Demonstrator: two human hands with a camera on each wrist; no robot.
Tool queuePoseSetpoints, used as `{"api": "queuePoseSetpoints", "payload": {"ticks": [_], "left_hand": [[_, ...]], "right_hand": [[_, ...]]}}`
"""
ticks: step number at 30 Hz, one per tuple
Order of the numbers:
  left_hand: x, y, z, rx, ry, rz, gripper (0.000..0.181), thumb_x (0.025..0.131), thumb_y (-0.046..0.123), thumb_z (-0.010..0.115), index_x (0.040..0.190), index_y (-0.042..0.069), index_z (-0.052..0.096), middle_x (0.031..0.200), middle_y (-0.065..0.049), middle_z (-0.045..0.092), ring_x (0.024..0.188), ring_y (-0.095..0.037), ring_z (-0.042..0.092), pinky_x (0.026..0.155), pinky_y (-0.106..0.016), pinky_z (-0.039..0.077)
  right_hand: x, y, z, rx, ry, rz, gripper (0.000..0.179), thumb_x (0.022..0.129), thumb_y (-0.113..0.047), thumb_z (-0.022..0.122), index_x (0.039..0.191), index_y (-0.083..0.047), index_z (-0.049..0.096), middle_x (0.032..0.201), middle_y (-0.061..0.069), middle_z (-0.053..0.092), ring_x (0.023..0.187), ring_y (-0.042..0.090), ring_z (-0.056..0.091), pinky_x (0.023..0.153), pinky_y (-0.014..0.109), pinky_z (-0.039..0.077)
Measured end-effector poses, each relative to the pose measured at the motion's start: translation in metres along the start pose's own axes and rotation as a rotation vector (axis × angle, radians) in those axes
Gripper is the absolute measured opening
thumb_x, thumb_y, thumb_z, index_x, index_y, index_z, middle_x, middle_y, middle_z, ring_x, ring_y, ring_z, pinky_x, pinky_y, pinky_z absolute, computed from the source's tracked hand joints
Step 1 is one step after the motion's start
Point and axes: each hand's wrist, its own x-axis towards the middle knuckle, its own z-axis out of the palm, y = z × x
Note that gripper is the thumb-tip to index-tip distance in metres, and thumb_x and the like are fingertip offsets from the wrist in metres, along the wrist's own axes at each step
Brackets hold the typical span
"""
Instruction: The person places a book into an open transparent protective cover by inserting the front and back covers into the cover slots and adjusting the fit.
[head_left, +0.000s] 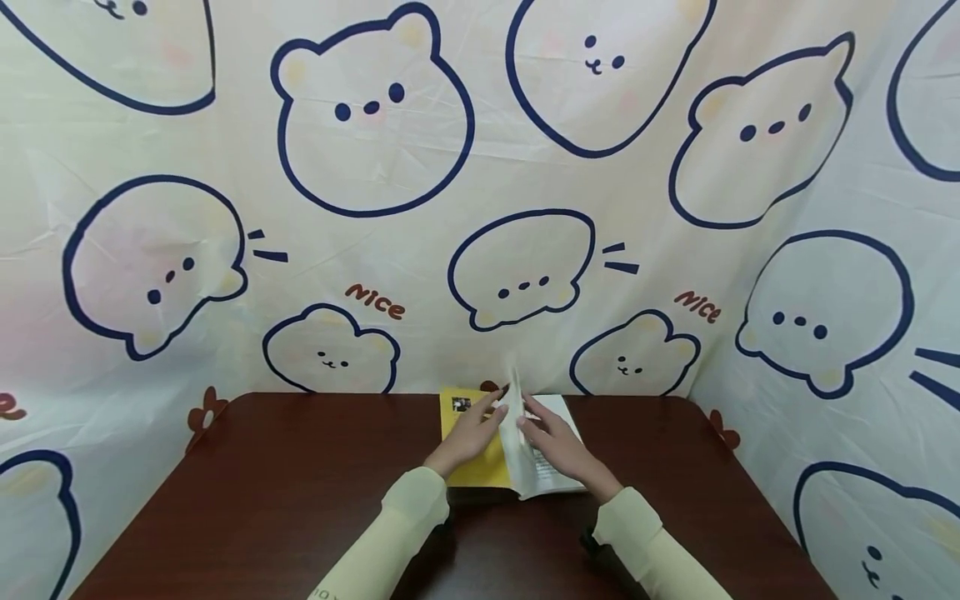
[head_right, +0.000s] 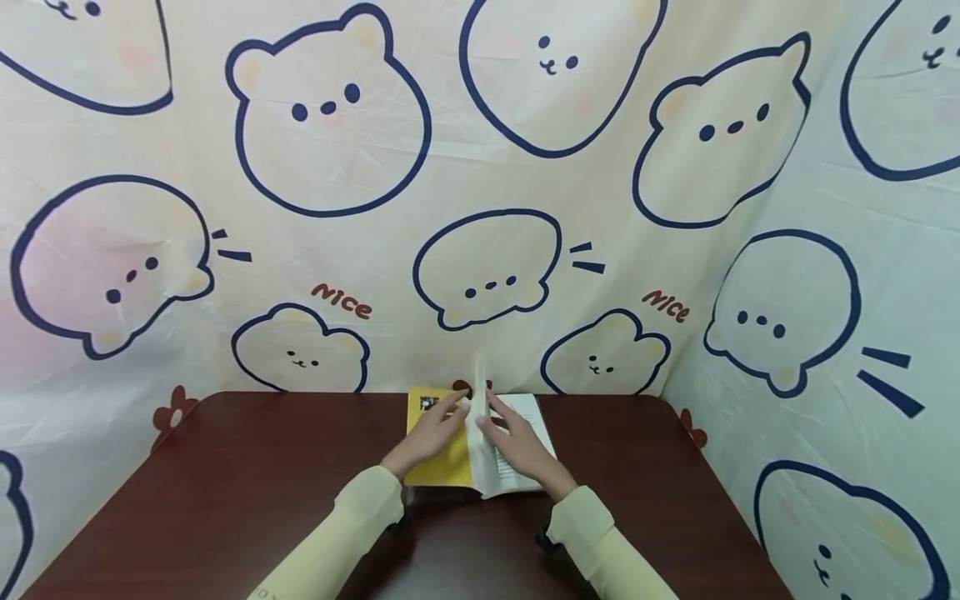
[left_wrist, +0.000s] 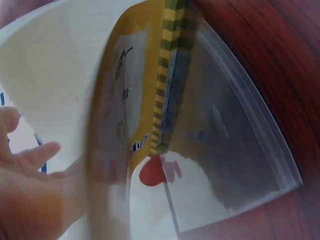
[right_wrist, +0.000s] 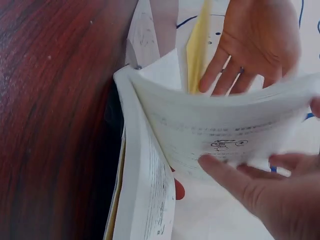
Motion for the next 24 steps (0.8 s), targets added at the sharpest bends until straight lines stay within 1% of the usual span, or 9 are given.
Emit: {"api": "queuePoseSetpoints", "payload": {"ticks": [3, 5, 7, 10, 14, 17, 20, 22, 24], "left_hand": [[-0.003, -0.006, -0.003, 0.036, -0.017, -0.011, 0.056, 0.110, 0.041, 0.040, 0.155, 0.008, 0.041, 0.149, -0.023, 0.050, 0.131, -0.042, 0.055, 0.104, -0.058, 0.047], [-0.005, -0.011, -0.005, 0.060, -0.018, -0.017, 0.053, 0.109, 0.036, 0.043, 0.153, 0.006, 0.044, 0.149, -0.023, 0.050, 0.131, -0.042, 0.054, 0.105, -0.057, 0.047], [-0.007, -0.016, -0.009, 0.083, -0.019, -0.005, 0.050, 0.108, 0.029, 0.047, 0.150, 0.002, 0.048, 0.150, -0.024, 0.050, 0.134, -0.043, 0.052, 0.106, -0.058, 0.045], [-0.010, -0.023, -0.015, 0.132, -0.015, 0.028, 0.046, 0.105, 0.022, 0.052, 0.145, -0.001, 0.052, 0.149, -0.023, 0.051, 0.138, -0.043, 0.047, 0.110, -0.058, 0.042], [-0.014, -0.033, -0.022, 0.240, 0.040, 0.045, 0.044, 0.100, 0.015, 0.059, 0.140, -0.003, 0.056, 0.150, -0.025, 0.049, 0.143, -0.044, 0.039, 0.115, -0.059, 0.035], [-0.018, -0.040, -0.027, 0.305, 0.089, 0.020, 0.046, 0.096, 0.013, 0.063, 0.139, -0.004, 0.057, 0.154, -0.030, 0.041, 0.146, -0.048, 0.032, 0.117, -0.061, 0.030], [-0.022, -0.045, -0.029, 0.294, 0.116, -0.014, 0.050, 0.094, 0.009, 0.065, 0.140, -0.005, 0.055, 0.157, -0.034, 0.031, 0.148, -0.050, 0.027, 0.117, -0.063, 0.029], [-0.024, -0.048, -0.031, 0.269, 0.136, -0.030, 0.051, 0.092, 0.006, 0.066, 0.141, -0.005, 0.054, 0.160, -0.035, 0.026, 0.149, -0.051, 0.023, 0.117, -0.064, 0.029], [-0.025, -0.051, -0.032, 0.247, 0.177, -0.039, 0.052, 0.091, 0.003, 0.068, 0.140, -0.006, 0.054, 0.161, -0.035, 0.023, 0.149, -0.051, 0.023, 0.116, -0.063, 0.030]], "right_hand": [[0.000, 0.000, 0.000, -0.013, 0.068, 0.034, 0.062, 0.108, -0.043, 0.047, 0.162, -0.019, 0.029, 0.161, 0.018, 0.038, 0.137, 0.043, 0.049, 0.095, 0.054, 0.056], [-0.001, 0.000, -0.001, -0.016, 0.101, 0.043, 0.062, 0.108, -0.045, 0.047, 0.162, -0.018, 0.030, 0.161, 0.018, 0.038, 0.137, 0.043, 0.049, 0.093, 0.055, 0.056], [-0.001, 0.001, -0.004, -0.029, 0.119, 0.043, 0.062, 0.107, -0.045, 0.047, 0.161, -0.017, 0.031, 0.161, 0.017, 0.039, 0.136, 0.042, 0.051, 0.093, 0.054, 0.057], [-0.001, 0.003, -0.010, -0.023, 0.140, 0.031, 0.060, 0.108, -0.038, 0.050, 0.159, -0.013, 0.034, 0.159, 0.017, 0.041, 0.133, 0.040, 0.054, 0.093, 0.049, 0.057], [-0.004, 0.007, -0.018, -0.012, 0.184, 0.042, 0.053, 0.107, -0.024, 0.052, 0.155, -0.007, 0.041, 0.154, 0.017, 0.048, 0.124, 0.034, 0.061, 0.089, 0.039, 0.058], [-0.007, 0.013, -0.022, -0.011, 0.199, 0.064, 0.050, 0.106, -0.016, 0.052, 0.153, -0.003, 0.044, 0.149, 0.020, 0.053, 0.115, 0.028, 0.064, 0.083, 0.031, 0.057], [-0.010, 0.018, -0.026, -0.009, 0.194, 0.084, 0.050, 0.105, -0.012, 0.052, 0.152, 0.001, 0.043, 0.146, 0.023, 0.054, 0.112, 0.027, 0.064, 0.082, 0.028, 0.056], [-0.012, 0.020, -0.028, -0.017, 0.182, 0.083, 0.051, 0.104, -0.011, 0.052, 0.152, 0.003, 0.042, 0.147, 0.025, 0.053, 0.114, 0.029, 0.064, 0.082, 0.030, 0.058], [-0.013, 0.021, -0.030, -0.026, 0.177, 0.081, 0.051, 0.103, -0.009, 0.054, 0.152, 0.004, 0.042, 0.146, 0.026, 0.053, 0.116, 0.033, 0.064, 0.085, 0.034, 0.059]]}}
